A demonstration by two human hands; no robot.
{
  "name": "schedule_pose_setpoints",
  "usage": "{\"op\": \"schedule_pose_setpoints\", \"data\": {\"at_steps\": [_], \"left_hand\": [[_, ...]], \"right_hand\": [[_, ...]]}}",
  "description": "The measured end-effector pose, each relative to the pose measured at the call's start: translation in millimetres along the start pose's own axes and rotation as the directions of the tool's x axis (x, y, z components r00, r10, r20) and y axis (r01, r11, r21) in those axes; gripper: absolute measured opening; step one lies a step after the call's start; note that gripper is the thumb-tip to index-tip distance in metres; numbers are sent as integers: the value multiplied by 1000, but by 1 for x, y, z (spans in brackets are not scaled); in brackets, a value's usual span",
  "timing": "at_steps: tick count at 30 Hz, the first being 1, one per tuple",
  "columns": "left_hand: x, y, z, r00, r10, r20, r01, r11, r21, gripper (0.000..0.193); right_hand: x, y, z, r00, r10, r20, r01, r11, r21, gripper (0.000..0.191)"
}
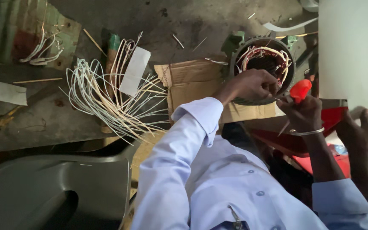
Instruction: The person works on a motor stator, repeatedly cutting and trimming white insulated wires with red-handled scissors. They adjust the wires by hand, occasionally using pliers to pull or position strands within the stator slots. The work continues throughout the clip without a visible final assembly or completion.
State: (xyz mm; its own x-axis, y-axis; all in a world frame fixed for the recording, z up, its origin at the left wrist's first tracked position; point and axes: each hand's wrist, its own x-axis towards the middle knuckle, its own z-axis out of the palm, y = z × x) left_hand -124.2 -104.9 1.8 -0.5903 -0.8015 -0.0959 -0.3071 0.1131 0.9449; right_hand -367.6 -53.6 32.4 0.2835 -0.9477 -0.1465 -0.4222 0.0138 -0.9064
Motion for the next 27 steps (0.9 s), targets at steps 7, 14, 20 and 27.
{"op": "schedule_pose_setpoints", "data": {"at_steps": [7, 14, 20, 27], "left_hand": [[-2, 2, 3, 1000, 28, -4, -28, 999, 40, 27], [-3, 5, 7, 983, 88, -164, -65, 988, 140, 23], [-6, 2, 10, 982, 102, -159, -89, 992, 88, 22], [-3, 0, 7, 984, 86, -155, -85, 996, 10, 29]], "right_hand": [[-1, -16, 16, 983, -170, 65, 182, 937, -298, 20], [14, -7, 9, 974, -161, -162, 103, 942, -319, 23], [-4, 1, -8, 883, 468, -30, -398, 782, 479, 22], [-21, -18, 27, 948, 315, -45, -296, 926, 232, 31]]}}
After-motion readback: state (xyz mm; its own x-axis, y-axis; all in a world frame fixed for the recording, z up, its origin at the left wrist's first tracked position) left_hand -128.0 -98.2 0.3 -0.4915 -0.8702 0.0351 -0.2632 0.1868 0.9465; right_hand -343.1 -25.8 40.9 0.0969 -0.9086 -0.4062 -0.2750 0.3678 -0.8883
